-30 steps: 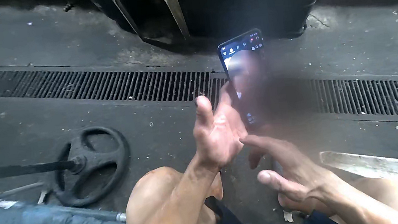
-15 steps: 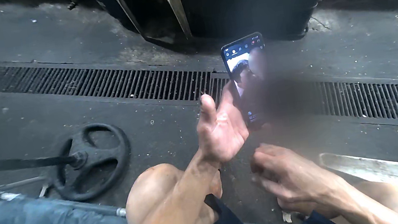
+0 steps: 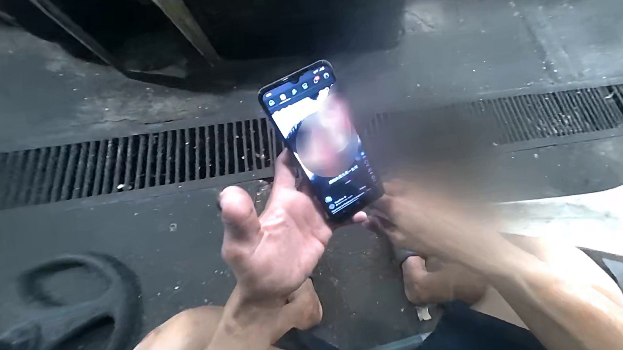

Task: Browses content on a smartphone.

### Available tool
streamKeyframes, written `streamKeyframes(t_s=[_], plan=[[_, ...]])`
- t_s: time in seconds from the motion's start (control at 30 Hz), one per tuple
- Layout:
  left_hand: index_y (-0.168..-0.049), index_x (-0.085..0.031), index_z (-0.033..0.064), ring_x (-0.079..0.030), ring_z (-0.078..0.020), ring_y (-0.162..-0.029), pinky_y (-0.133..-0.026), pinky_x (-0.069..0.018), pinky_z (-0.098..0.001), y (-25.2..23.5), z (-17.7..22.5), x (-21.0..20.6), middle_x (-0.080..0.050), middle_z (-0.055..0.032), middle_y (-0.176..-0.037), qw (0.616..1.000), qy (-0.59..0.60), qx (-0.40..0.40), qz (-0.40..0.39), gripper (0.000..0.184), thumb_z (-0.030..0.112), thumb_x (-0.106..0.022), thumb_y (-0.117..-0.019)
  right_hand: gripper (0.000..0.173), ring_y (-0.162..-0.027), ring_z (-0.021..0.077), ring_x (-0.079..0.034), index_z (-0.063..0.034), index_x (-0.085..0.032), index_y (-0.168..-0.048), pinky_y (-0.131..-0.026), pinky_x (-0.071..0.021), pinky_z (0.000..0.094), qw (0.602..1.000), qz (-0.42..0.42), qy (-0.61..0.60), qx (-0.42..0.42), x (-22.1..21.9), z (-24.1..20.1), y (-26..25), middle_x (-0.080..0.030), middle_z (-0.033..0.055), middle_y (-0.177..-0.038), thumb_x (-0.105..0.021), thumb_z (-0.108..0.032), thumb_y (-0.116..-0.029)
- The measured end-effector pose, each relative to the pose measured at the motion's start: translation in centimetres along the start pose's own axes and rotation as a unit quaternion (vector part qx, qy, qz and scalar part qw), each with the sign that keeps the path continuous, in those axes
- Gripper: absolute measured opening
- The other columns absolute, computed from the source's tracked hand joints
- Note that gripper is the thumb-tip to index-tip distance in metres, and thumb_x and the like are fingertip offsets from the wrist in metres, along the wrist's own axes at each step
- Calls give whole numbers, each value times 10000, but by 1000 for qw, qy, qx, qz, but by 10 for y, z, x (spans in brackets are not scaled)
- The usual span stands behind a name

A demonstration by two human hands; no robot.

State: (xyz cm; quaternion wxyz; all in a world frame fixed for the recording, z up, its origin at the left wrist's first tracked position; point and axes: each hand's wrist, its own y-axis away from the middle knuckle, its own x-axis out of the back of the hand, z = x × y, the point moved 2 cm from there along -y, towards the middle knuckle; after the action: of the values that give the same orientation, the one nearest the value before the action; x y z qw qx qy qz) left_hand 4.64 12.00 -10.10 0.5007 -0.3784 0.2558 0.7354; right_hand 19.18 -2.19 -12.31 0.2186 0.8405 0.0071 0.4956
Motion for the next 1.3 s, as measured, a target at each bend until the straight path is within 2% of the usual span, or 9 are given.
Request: streamKeyframes(t_s=[0.2, 0.33, 0.47, 0.6, 0.73, 0.87, 1.13, 1.2, 1.3], plan=[[-1598, -197, 260, -522, -433, -1312, -918, -546, -629, -2, 0, 5, -422, -180, -1537, 1000, -1, 4, -25, 1034, 721, -654, -793, 402, -1059, 262, -647, -132, -706, -1093, -897, -511, 512, 990, 127, -23, -62, 19, 25, -1, -687, 72, -1039, -446, -438, -1064], [-1605, -170, 244, -543, -407, -1299, -910, -559, -598, -1, -2, 5, -452, -177, -1512, 999, 0, 22, -40, 1069, 754, -639, -790, 456, -942, 120, -665, -21, -673, -1204, -872, -548, 331, 904, 250, -346, -2, 48, 28, 2, -706, 74, -1032, -330, -302, -1096], [-1611, -126, 202, -544, -418, -1295, -897, -566, -589, 1, -9, 3, -448, -202, -1513, 995, -13, 66, -72, 1121, 772, -626, -785, 726, -1085, 145, -664, -38, -555, -1382, -906, -560, 354, 778, 202, -589, 87, 45, 20, -11, -682, 80, -1245, -108, -524, -1080], [-1613, -92, 170, -543, -406, -1304, -877, -578, -563, 3, -22, 3, -439, -195, -1530, 986, -37, 106, -119, 1125, 805, -567, -815, 851, -1010, 122, -668, -117, -587, -1345, -901, -564, 334, 661, 130, -716, 182, 30, 17, -25, -695, 53, -1149, -237, -793, -964], [-1598, -198, 176, -541, -389, -1310, -864, -585, -534, 8, -32, 4, -464, -191, -1514, 972, -30, 166, -163, 1062, 814, -547, -824, 1008, -1160, 301, -652, -113, -383, -1554, -940, -566, 452, 637, 49, -731, 239, 39, 18, -28, -612, 217, -1368, -143, -852, -911], [-1600, -237, 196, -545, -377, -1312, -883, -583, -523, 9, -40, 5, -469, -181, -1520, 970, -35, 174, -169, 1027, 819, -527, -836, 981, -1131, 292, -671, -110, -511, -1460, -969, -559, 461, 600, 4, -757, 256, 43, 17, -26, -666, 210, -1270, -226, -865, -901], [-1487, -498, 173, -627, -293, -1228, -968, -557, -506, 8, -49, 6, -633, -113, -1367, 969, -126, 207, -48, 998, 866, -549, -771, 694, -889, 230, -716, 49, -624, -1233, -856, -613, 416, 672, 46, -708, 212, 53, 9, -19, -715, 156, -973, -326, -554, -1063], [-1405, -568, 129, -700, -220, -1065, -860, -602, -394, 0, -38, 11, -712, -72, -1206, 931, -328, 157, 39, 1022, 923, -408, -781, 575, -848, 187, -708, 45, -650, -1212, -821, -609, 368, 730, 69, -656, 181, 56, 10, -15, -721, 131, -947, -397, -454, -1074], [-1416, -502, 6, -663, -179, -1112, -956, -564, -380, -10, -9, 24, -677, -73, -1240, 816, -576, 6, 43, 829, 704, -337, -1002, 471, -777, 146, -693, 17, -680, -1161, -756, -601, 314, 802, 57, -578, 138, 52, 12, -14, -717, 96, -888, -471, -397, -1079]])
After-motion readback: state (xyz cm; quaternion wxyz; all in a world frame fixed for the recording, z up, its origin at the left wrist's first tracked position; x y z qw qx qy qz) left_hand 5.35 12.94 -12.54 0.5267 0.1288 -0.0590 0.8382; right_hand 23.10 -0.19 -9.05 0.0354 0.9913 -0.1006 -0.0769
